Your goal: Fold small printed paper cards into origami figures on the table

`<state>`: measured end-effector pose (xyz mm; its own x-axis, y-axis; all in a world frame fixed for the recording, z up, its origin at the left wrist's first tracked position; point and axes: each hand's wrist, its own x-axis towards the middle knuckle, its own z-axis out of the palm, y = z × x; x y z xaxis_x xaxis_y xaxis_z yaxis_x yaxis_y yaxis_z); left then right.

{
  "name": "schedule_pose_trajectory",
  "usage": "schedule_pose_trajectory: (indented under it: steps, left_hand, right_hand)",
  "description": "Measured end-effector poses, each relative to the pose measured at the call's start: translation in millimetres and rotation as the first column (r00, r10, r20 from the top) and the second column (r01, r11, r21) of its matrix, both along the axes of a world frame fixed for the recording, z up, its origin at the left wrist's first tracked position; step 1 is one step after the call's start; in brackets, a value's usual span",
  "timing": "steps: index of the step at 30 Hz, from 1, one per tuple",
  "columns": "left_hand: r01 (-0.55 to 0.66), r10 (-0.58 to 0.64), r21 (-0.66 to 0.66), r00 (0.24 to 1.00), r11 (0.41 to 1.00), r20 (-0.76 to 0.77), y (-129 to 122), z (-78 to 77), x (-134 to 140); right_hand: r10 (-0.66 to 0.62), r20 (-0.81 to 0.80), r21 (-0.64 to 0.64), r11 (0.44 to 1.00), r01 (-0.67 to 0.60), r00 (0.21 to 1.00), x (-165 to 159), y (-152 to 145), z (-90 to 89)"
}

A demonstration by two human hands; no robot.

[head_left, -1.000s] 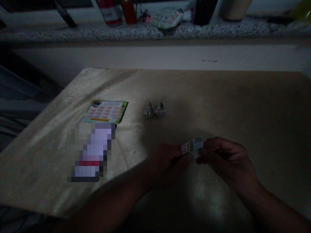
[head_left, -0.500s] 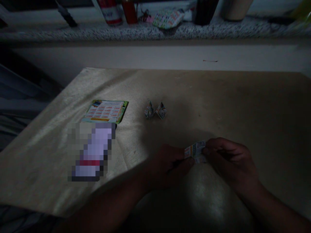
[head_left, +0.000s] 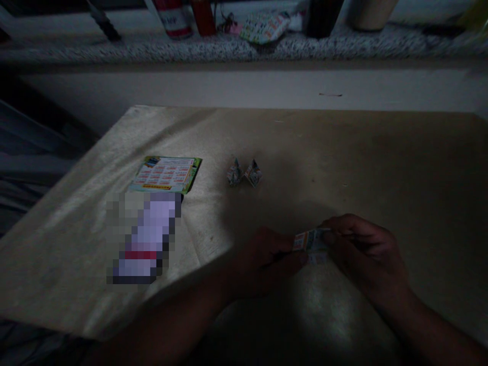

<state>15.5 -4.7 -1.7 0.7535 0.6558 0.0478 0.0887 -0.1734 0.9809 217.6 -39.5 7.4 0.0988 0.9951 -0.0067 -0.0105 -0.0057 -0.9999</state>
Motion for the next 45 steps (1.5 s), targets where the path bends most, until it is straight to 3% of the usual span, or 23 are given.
schedule_pose_trajectory:
  steps: [8,13,19,27,37,42,45]
  left_hand:
    - [-0.036,0.036,0.007,0.999,0.999,0.028,0,3.3,2]
    - [0.034,-0.03,0.048,0.996,0.998,-0.085,-3,0.1,2]
    - [-0.064,0.059,-0.1,0.997,0.993,-0.056,-4,-1.9,6]
    - [-0.177,0.177,-0.19,0.984,0.966,-0.02,-1,-1.6,6]
    - [-0.259,0.253,-0.103,0.965,0.96,-0.068,-4,-8.3,7]
    - [-0.237,0.243,-0.123,0.969,0.964,0.043,-3,-8.7,8]
    - [-0.211,0.221,-0.134,0.973,0.968,0.063,-3,-5.7,9]
  right_hand:
    - [0.205,-0.131,-0.066,0.974,-0.215,0.97,-3,0,-5.3]
    - [0.199,-0.059,-0.091,0.975,-0.203,0.978,-3,1,-3.9]
    - [0.112,0.07,-0.011,0.994,-0.111,0.991,-4,0,-1.3]
    - [0.218,-0.12,-0.043,0.974,-0.224,0.968,-4,-2,-7.9]
    - [0.037,0.203,0.121,0.991,-0.063,0.978,-8,-2,-6.5]
    - [0.152,-0.017,-0.098,0.983,-0.153,0.988,-8,4,-3.7]
    - [0.19,-0.086,-0.153,0.967,-0.201,0.978,-5,8,-3.2]
